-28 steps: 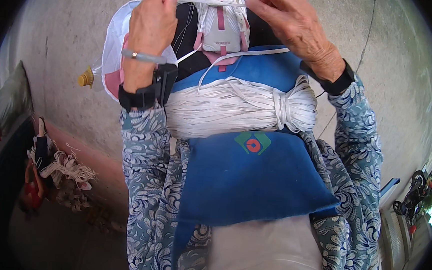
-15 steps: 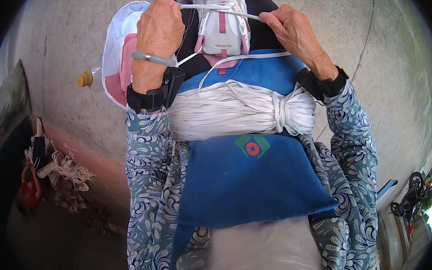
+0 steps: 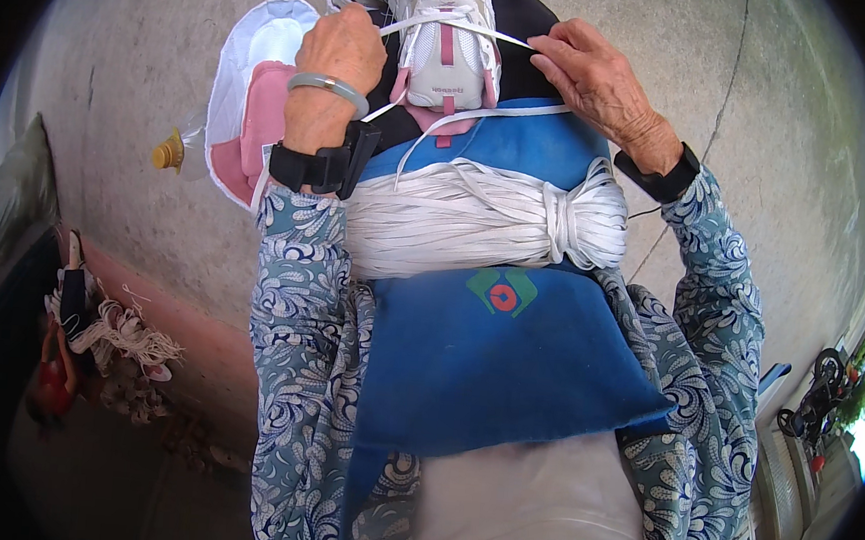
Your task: Lacing a pair of white and pink athletic shoes while sitting outdoors.
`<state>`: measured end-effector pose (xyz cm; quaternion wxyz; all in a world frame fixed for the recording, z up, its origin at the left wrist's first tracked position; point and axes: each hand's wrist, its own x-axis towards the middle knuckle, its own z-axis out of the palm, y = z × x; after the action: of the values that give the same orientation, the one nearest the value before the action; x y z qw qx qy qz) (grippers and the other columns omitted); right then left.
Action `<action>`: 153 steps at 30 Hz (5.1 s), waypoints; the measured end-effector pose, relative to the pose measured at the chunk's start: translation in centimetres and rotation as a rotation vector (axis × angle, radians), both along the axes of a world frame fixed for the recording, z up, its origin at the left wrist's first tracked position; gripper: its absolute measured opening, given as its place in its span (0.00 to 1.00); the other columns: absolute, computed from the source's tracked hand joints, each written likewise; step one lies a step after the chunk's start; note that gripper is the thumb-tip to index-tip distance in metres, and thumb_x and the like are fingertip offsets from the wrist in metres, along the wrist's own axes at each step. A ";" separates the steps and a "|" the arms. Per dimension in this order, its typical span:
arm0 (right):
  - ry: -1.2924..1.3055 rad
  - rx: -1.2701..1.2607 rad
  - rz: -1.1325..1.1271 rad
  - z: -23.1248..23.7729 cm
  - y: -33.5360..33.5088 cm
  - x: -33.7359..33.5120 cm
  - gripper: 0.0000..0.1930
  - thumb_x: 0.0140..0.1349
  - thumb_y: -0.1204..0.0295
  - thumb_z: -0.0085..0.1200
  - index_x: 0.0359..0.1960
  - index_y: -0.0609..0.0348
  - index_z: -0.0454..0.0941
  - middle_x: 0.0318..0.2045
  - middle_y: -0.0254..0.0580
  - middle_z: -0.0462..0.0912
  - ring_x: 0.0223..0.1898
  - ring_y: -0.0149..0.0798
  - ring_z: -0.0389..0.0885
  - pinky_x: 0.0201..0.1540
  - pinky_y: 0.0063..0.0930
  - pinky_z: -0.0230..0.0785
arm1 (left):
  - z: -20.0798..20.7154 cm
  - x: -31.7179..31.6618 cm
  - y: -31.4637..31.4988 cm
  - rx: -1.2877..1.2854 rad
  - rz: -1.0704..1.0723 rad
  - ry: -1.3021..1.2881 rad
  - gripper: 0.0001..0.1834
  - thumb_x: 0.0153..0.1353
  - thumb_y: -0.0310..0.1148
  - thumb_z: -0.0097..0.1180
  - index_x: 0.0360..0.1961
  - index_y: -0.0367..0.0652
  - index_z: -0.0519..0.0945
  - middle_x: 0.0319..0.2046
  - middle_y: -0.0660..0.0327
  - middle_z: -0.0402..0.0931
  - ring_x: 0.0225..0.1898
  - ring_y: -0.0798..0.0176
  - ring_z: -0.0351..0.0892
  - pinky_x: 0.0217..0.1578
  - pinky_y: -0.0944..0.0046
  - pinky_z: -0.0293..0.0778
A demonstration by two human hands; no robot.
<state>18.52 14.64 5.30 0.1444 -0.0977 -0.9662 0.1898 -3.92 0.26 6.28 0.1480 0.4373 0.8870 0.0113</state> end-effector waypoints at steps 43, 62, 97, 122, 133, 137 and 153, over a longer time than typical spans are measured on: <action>-0.049 -0.250 -0.175 0.4 -1.0 -2.8 0.11 0.63 0.68 0.46 0.44 0.59 0.75 0.37 0.45 0.77 0.33 0.42 0.79 0.34 0.26 0.75 | 0.4 4.7 -4.5 0.586 0.364 -0.563 0.13 0.61 0.37 0.48 0.37 0.39 0.77 0.28 0.57 0.79 0.26 0.63 0.75 0.31 0.65 0.70; 0.024 -0.022 -0.190 0.8 1.5 -0.3 0.08 0.56 0.72 0.54 0.36 0.59 0.78 0.32 0.43 0.76 0.32 0.43 0.78 0.34 0.30 0.73 | -2.2 1.2 -2.3 0.407 0.205 -0.270 0.15 0.58 0.42 0.51 0.37 0.44 0.81 0.28 0.57 0.80 0.29 0.60 0.80 0.31 0.62 0.75; -0.356 0.033 0.091 0.9 -4.0 0.0 0.05 0.50 0.74 0.53 0.28 0.63 0.72 0.31 0.44 0.70 0.28 0.44 0.77 0.31 0.33 0.73 | -3.5 -0.4 -0.6 0.554 0.331 -0.902 0.11 0.58 0.35 0.54 0.35 0.37 0.79 0.33 0.60 0.78 0.35 0.67 0.78 0.39 0.68 0.76; -0.302 0.090 0.046 -0.2 -3.3 -1.2 0.04 0.53 0.75 0.50 0.30 0.61 0.74 0.34 0.48 0.73 0.29 0.44 0.80 0.29 0.35 0.73 | -2.2 4.4 -2.1 0.687 -0.054 -0.056 0.15 0.55 0.35 0.55 0.39 0.35 0.78 0.34 0.49 0.78 0.38 0.46 0.77 0.39 0.56 0.72; -0.097 -0.154 -0.236 -0.2 -1.5 -1.9 0.09 0.60 0.66 0.51 0.36 0.56 0.80 0.27 0.43 0.82 0.25 0.42 0.80 0.32 0.29 0.74 | -3.0 3.5 -1.6 0.634 -0.160 -0.058 0.14 0.49 0.25 0.48 0.39 0.34 0.75 0.35 0.46 0.75 0.37 0.45 0.75 0.40 0.54 0.71; -0.032 -0.260 -0.249 -0.4 -1.6 -2.7 0.11 0.59 0.64 0.52 0.37 0.55 0.81 0.28 0.43 0.82 0.27 0.41 0.81 0.32 0.29 0.74 | -2.9 4.0 -1.7 0.729 -0.125 -0.086 0.15 0.49 0.23 0.47 0.41 0.38 0.74 0.35 0.48 0.76 0.35 0.45 0.76 0.37 0.55 0.72; 0.155 -0.345 -0.197 -0.5 -1.5 -3.9 0.12 0.55 0.66 0.48 0.23 0.63 0.76 0.21 0.51 0.76 0.27 0.50 0.76 0.29 0.38 0.67 | -2.2 3.1 0.4 0.704 -0.478 0.340 0.07 0.46 0.25 0.57 0.29 0.46 0.78 0.37 0.63 0.72 0.37 0.55 0.71 0.39 0.59 0.66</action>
<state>14.60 13.10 4.79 0.2175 -0.1999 -0.8912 0.3444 -0.84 0.65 4.12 -0.1589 0.6491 0.7149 0.2058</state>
